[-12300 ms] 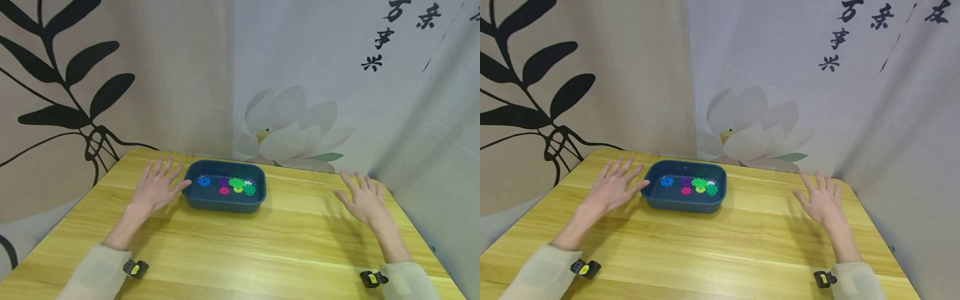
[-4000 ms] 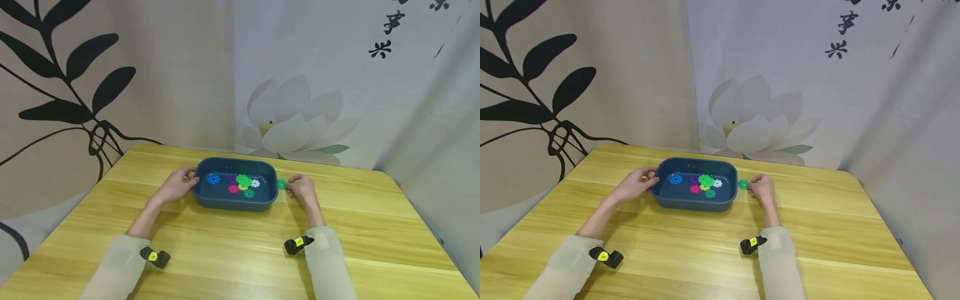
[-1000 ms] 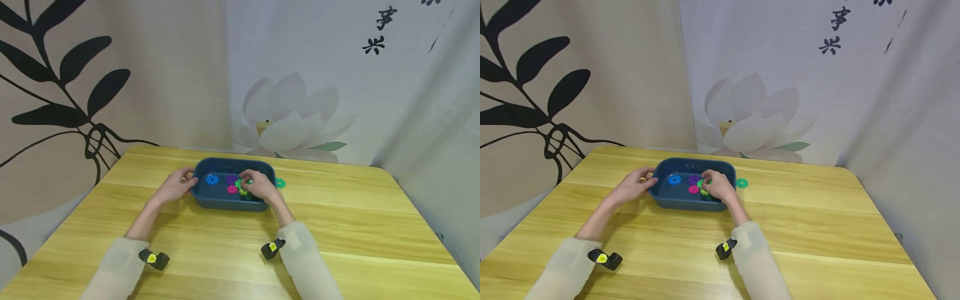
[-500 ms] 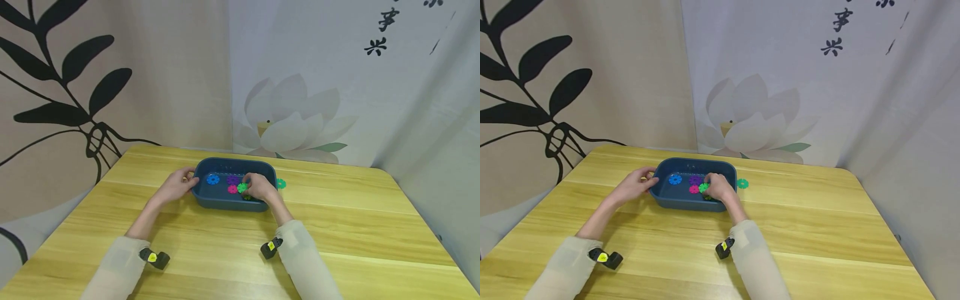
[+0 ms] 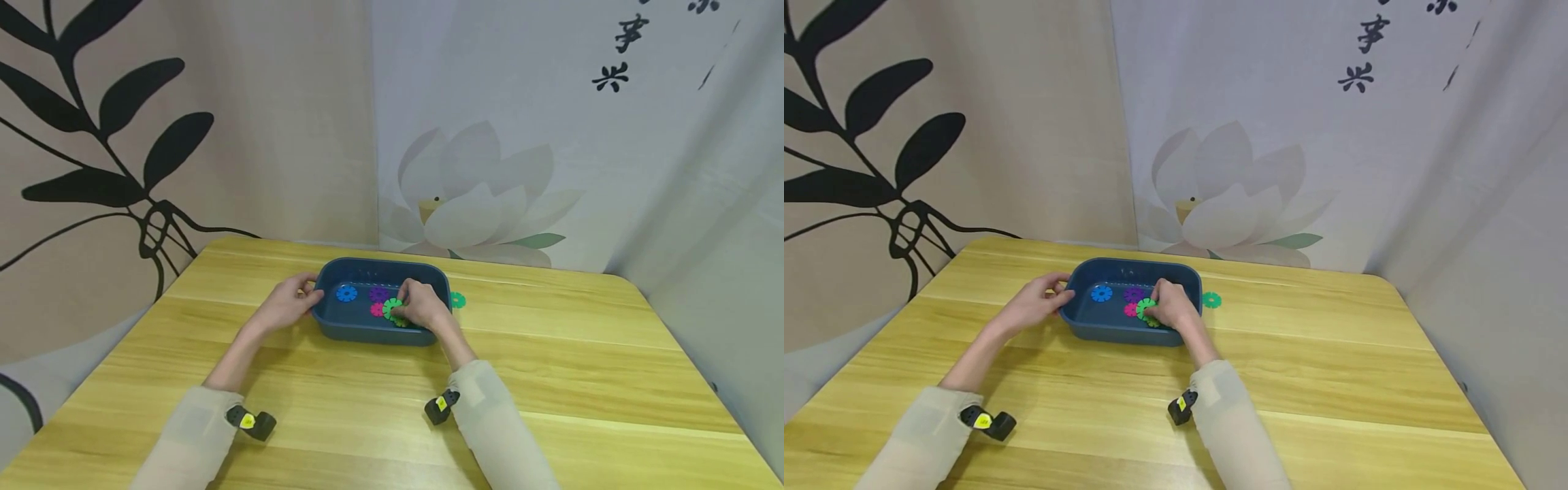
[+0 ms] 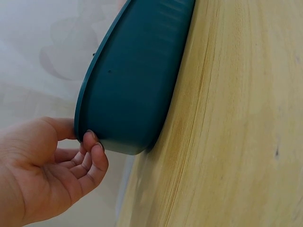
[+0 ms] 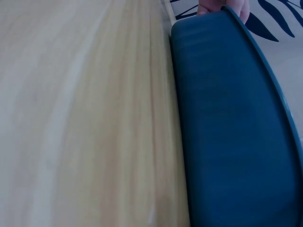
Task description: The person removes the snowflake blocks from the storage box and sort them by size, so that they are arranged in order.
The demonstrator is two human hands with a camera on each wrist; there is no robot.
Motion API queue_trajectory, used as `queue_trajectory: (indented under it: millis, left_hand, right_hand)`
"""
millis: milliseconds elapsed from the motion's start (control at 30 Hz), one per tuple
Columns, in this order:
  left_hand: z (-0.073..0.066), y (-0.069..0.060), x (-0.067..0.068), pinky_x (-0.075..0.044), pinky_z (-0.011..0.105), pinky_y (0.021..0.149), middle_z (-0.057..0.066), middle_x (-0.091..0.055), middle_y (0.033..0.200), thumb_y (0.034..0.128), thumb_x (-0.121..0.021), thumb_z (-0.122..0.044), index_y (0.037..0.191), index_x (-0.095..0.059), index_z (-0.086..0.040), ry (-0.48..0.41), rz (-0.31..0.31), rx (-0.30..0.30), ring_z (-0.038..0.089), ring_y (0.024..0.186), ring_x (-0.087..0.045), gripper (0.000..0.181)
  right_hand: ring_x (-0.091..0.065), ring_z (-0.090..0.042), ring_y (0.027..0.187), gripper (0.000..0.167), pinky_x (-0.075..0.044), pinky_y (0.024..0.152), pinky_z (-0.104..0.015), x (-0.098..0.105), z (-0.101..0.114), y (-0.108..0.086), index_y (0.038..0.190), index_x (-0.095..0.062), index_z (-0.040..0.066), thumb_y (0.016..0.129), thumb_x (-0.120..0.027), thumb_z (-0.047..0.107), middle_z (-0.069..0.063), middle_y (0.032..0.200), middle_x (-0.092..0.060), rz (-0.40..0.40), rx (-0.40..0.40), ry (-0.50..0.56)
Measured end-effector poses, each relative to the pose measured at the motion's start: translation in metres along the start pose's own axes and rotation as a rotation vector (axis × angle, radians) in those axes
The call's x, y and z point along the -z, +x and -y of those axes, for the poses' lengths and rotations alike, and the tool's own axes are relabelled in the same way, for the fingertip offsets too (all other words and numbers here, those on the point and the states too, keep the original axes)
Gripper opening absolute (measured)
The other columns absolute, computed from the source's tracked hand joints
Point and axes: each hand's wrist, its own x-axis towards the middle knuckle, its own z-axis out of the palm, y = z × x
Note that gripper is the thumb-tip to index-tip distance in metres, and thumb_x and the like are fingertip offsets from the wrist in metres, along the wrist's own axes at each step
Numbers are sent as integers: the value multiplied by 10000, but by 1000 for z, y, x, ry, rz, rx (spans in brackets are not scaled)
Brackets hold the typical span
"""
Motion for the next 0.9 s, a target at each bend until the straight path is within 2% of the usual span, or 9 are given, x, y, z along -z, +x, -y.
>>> queue_trajectory:
  millis: [100,167,367,533,667,767,900]
  left_hand:
    - [0,0,0,-425,251,545,164,-573,947,1048,-542,-102,1440,-426,96,-2,3,1,337,722,-590,454]
    - [-1,0,1,-424,250,545,162,-572,946,1049,-541,-106,1439,-428,94,-2,4,2,336,724,-590,453]
    - [-2,0,1,-422,250,544,164,-574,943,1049,-541,-108,1439,-428,94,0,5,-1,347,736,-602,453]
    - [-1,0,2,-434,256,558,200,-584,977,1049,-542,-114,1444,-417,101,2,9,-5,354,753,-605,466]
    - [0,0,3,-440,259,569,197,-587,984,1049,-548,-127,1443,-416,101,3,8,-9,340,756,-607,474]
    - [1,0,4,-442,259,568,198,-591,977,1046,-553,-121,1438,-425,99,1,9,-9,329,747,-611,467]
    - [1,-1,2,-446,258,569,197,-597,968,1042,-555,-109,1434,-431,100,-1,10,-8,329,747,-618,461]
  right_hand:
    - [-635,-153,607,199,-538,651,-295,0,0,0,924,-577,22,907,-767,79,-59,745,-624,6,20,72]
    - [-638,-163,594,176,-538,624,-286,0,-1,-1,918,-572,25,925,-743,69,-60,725,-625,-2,30,115]
    - [-649,-215,609,151,-533,596,-289,0,-5,-1,940,-574,42,961,-706,110,-68,731,-643,-116,70,250]
    - [-687,-281,655,137,-589,632,-392,-1,-9,-3,963,-581,26,974,-690,109,-120,823,-649,-231,129,432]
    - [-693,-347,700,143,-594,666,-485,-1,-9,-3,1010,-582,6,988,-671,116,-182,889,-640,-281,167,552]
    - [-684,-311,672,137,-587,681,-520,0,-9,-3,1035,-574,-16,995,-654,88,-240,906,-630,-296,191,622]
    - [-676,-225,654,118,-579,711,-544,7,-11,-6,1049,-562,-28,1002,-630,56,-277,913,-621,-297,223,646]
